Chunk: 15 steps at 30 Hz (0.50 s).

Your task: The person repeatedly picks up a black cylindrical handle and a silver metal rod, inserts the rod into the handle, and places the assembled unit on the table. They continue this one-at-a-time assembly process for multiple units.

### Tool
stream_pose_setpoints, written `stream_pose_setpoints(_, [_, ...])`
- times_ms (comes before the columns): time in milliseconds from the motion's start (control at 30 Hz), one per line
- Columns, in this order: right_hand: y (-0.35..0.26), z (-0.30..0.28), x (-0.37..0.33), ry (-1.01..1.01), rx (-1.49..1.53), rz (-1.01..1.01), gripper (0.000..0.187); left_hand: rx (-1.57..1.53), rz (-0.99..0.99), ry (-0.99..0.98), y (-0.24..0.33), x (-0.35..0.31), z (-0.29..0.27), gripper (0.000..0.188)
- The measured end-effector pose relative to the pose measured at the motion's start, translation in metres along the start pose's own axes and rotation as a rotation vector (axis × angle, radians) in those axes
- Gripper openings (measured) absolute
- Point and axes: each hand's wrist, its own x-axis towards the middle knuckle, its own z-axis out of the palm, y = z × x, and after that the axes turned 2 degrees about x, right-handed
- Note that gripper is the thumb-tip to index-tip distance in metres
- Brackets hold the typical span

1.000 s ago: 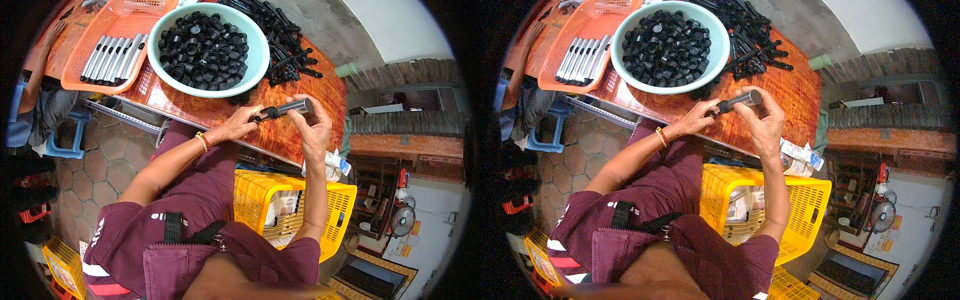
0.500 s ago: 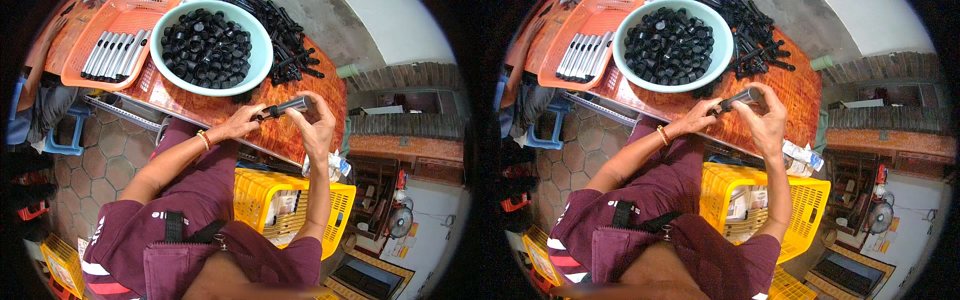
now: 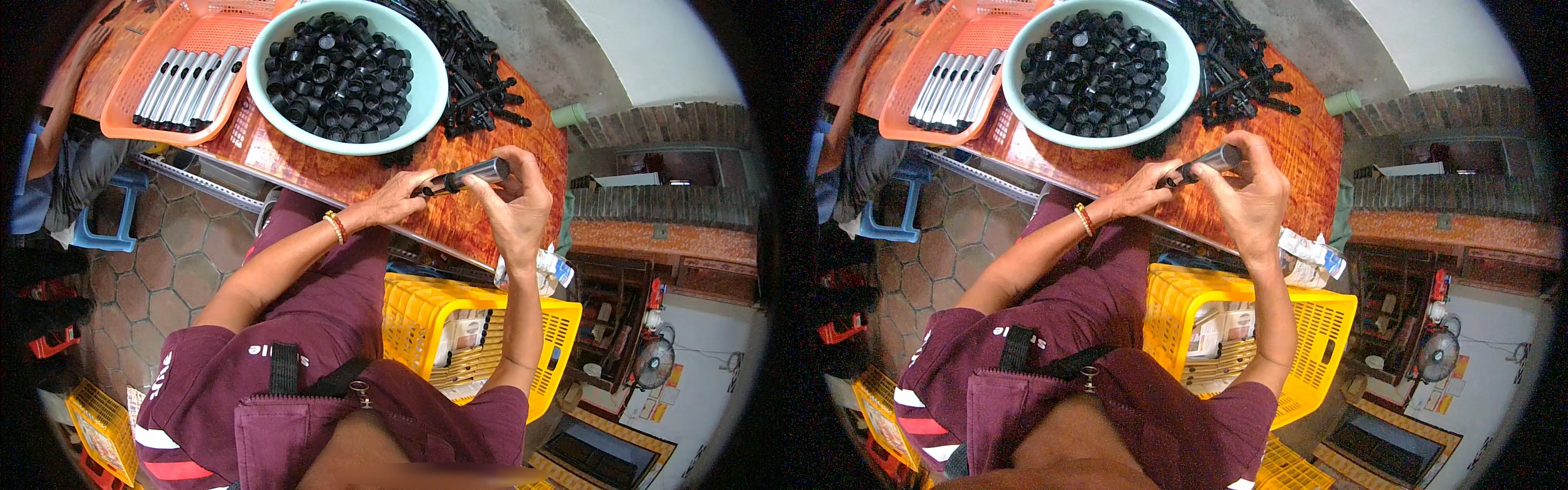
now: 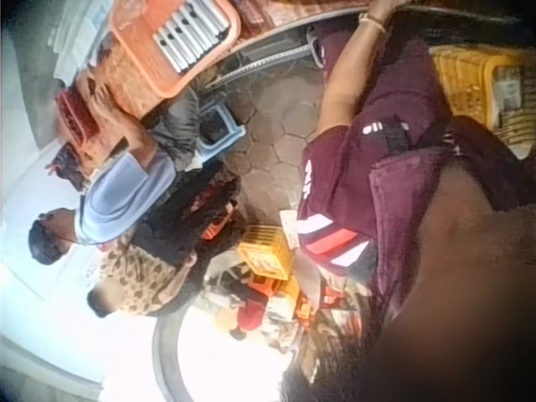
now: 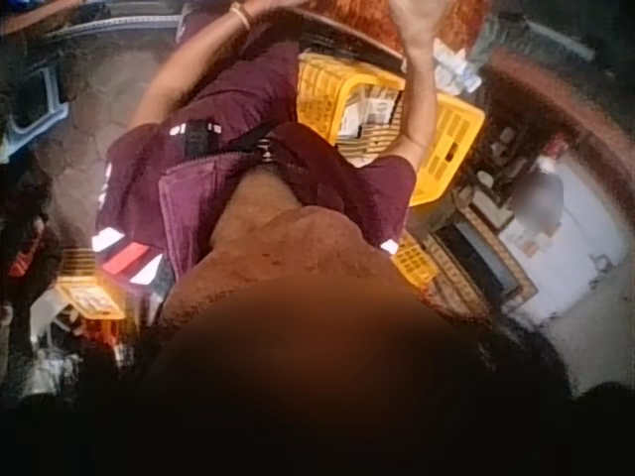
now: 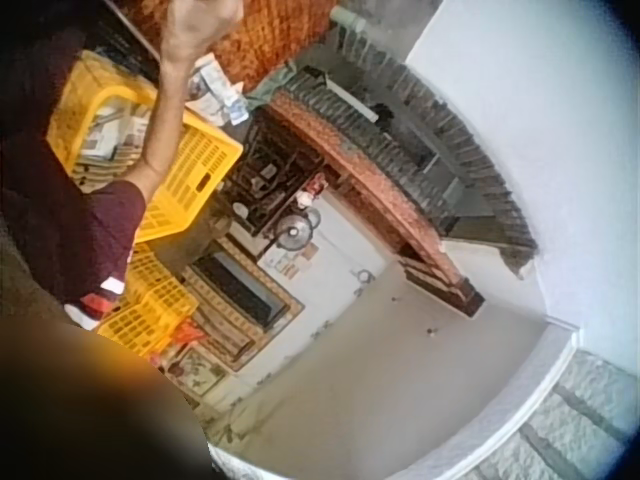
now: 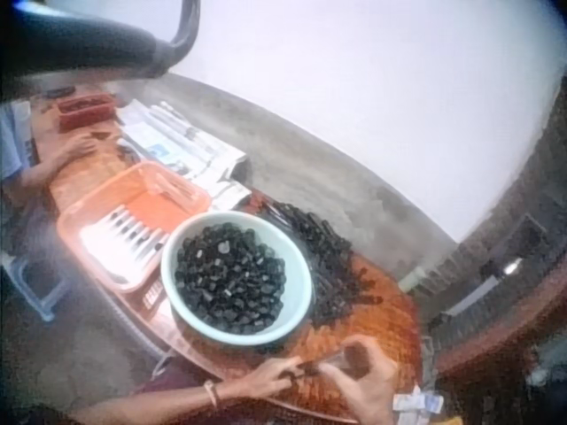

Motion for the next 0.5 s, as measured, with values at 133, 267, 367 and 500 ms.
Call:
stream_pose_setpoints(133, [-0.015,-0.011,0.009,-0.209,-0.399,-0.180,0.031,0.016,0.011,-0.006,0.001,-0.001,-0.001,0.029])
stream_pose_setpoints(267, [-0.031,-0.018,0.028,-0.443,-0.639,-0.253,0.022,0.037,0.002,-0.019,-0.001,0.001,-0.002,0.029])
stream_pose_setpoints(367, [-0.035,-0.022,0.037,-0.606,-0.704,-0.309,0.025,0.033,-0.009,-0.050,0.000,0.001,-0.004,0.028])
stream_pose_setpoints(500, [-0.030,-0.021,0.042,-0.670,-0.839,-0.386,0.028,0.015,-0.048,-0.136,0.006,-0.001,-0.009,0.027])
